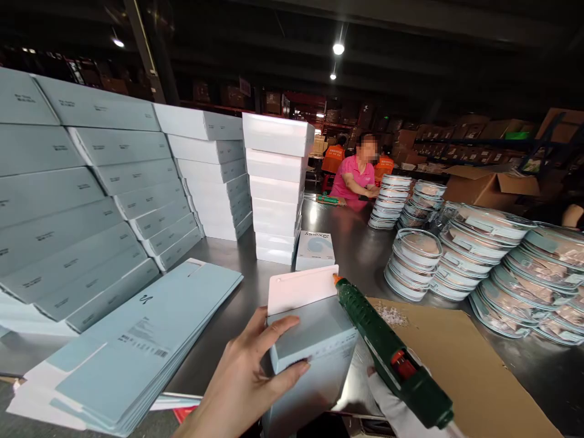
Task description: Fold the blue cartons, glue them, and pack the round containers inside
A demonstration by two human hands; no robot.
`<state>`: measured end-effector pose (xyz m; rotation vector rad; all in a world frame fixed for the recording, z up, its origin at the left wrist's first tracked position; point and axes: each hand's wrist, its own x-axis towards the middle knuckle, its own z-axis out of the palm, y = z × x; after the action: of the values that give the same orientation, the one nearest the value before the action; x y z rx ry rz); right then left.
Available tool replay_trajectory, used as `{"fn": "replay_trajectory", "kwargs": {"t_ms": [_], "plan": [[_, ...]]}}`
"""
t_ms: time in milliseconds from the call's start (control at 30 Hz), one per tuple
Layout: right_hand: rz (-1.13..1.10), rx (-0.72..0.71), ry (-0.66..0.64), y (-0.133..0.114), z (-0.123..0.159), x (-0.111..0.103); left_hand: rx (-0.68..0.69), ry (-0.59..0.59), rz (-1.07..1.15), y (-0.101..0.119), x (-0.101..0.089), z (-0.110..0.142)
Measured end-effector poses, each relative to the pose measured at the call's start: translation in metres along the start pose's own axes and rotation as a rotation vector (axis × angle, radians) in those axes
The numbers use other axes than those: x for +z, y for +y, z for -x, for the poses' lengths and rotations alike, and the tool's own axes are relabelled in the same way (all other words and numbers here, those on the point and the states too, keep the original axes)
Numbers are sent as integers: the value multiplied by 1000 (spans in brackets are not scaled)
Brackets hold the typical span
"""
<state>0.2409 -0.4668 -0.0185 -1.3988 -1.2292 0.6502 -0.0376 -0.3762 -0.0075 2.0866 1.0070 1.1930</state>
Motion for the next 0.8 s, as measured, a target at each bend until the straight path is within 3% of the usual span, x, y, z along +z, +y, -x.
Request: {"fn": "replay_trajectory", "kwargs": {"t_ms": [133,267,333,467,533,600,733,800], "plan": [[-201,112,-55,-3,0,-18,-33,-39,18,-25,-13,-3],[-393,379,160,16,-17,-46,11,-128,42,-49,-27,-6],[-251,478,246,26,-21,-65,43,-190,109,-52,-32,-8],[121,425,260,21,-16,-89,107,-259,232,-45,-36,-10],[160,395,280,8,-17,-78,110,-263,240,-42,-38,-10],[128,276,198,-6,-23,-48,89,-266,233,-41,-39,-10],[-62,-120,-320,-20,-38,18,46,-274,209,-45,-33,-4],[-38,-270,-417,-17,-39,34,99,-163,283,-50,-23,0]]}}
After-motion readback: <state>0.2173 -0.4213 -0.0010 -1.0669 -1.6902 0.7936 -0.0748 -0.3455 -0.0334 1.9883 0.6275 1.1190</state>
